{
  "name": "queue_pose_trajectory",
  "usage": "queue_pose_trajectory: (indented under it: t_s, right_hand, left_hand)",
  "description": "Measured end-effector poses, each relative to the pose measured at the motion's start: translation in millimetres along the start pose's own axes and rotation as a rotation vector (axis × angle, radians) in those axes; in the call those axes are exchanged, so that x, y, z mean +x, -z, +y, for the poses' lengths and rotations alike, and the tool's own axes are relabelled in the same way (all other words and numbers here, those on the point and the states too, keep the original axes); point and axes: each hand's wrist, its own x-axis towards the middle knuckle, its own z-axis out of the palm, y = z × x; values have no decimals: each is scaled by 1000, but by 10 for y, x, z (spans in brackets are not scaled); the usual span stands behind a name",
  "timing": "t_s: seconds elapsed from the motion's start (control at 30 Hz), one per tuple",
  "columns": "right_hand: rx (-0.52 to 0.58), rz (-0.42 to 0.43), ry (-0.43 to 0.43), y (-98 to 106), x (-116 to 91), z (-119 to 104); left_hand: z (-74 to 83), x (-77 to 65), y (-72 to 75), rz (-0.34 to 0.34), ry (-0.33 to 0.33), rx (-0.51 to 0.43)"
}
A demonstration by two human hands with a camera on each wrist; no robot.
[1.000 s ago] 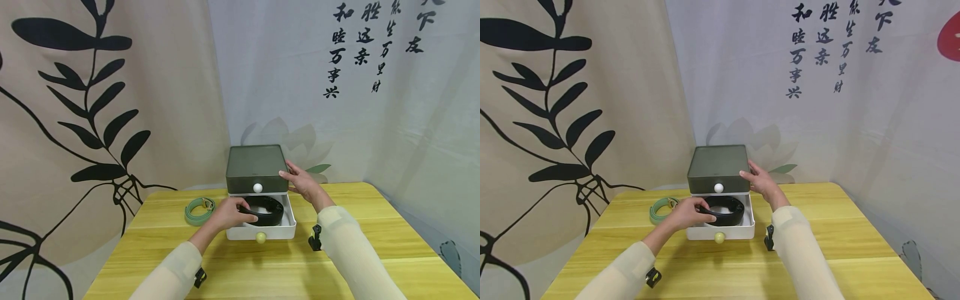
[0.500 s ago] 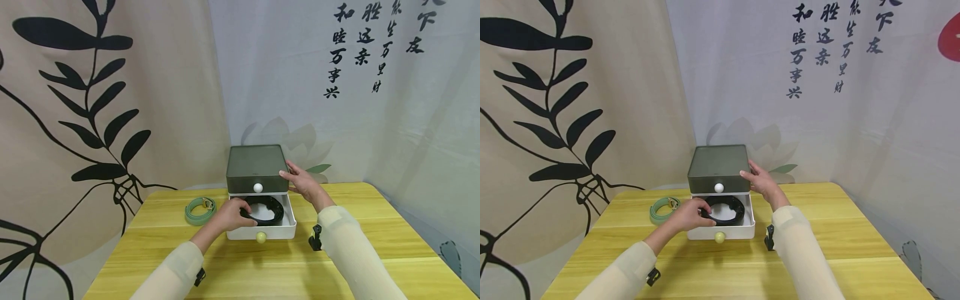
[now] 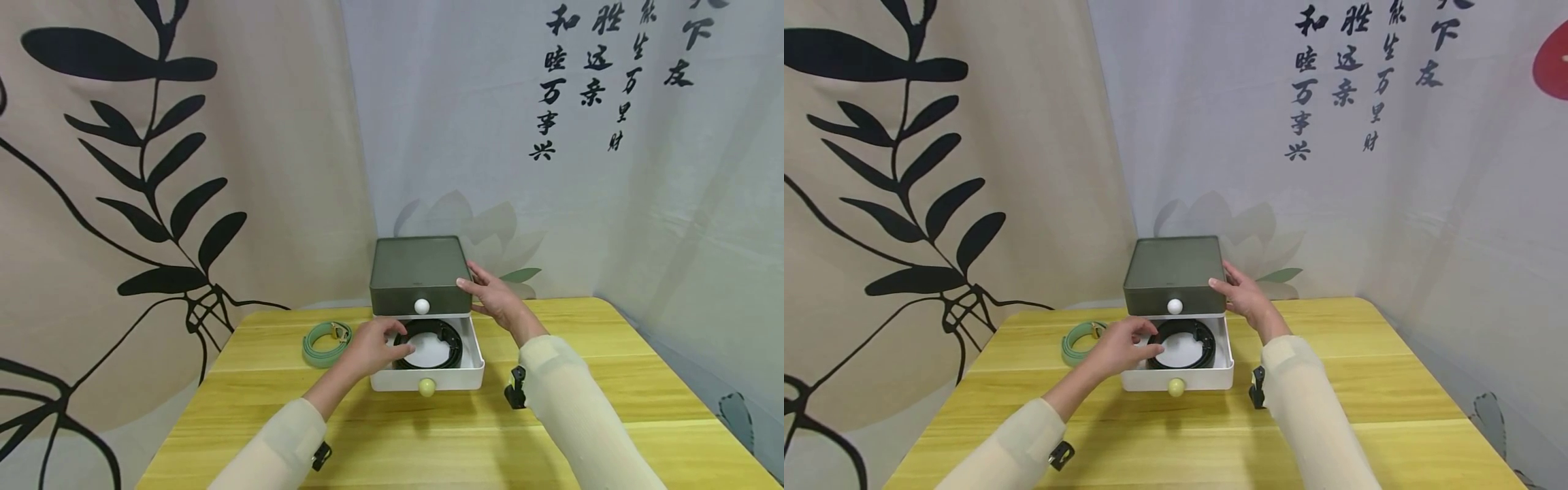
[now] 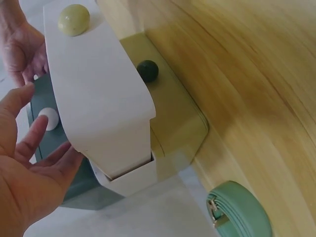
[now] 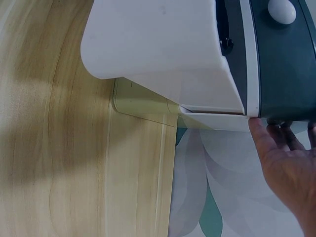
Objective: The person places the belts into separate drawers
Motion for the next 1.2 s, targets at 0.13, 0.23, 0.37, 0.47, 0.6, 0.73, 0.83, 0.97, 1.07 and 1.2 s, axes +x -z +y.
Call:
queue_pose_trajectory:
  t_s: [0.13,0.23,0.37,0.47,0.6,0.73,0.83,0.97,1.07,1.2]
  right_hand:
    - [1,1,1,0,-3,4]
    - [1,2,2,0,1,8]
    - [-3,0,2,-1,6,10]
    - [-9,-2,3,0,3,9]
    - [-9,-5,3,1,4,10]
    - [-7,-2,-1,-1,5,8]
    - [-9,1,-2,-5,1,4]
    - [-5,1,2,-9,-2,5]
    - [5,-2,5,-12,2,10]
    - [12,-4,9,-15,5,14]
  left_hand:
    - [26,-47,26,31,12,-51]
    - [38,-87,37,52,25,-88]
    - [45,-133,42,72,31,-129]
    - [51,-167,47,81,31,-144]
    - [44,-212,58,94,27,-181]
    - [33,-255,70,111,31,-204]
    - [33,-294,79,117,40,-221]
    - [51,-356,84,115,49,-238]
    - [61,-398,81,107,54,-246]
    - [67,-442,70,95,55,-267]
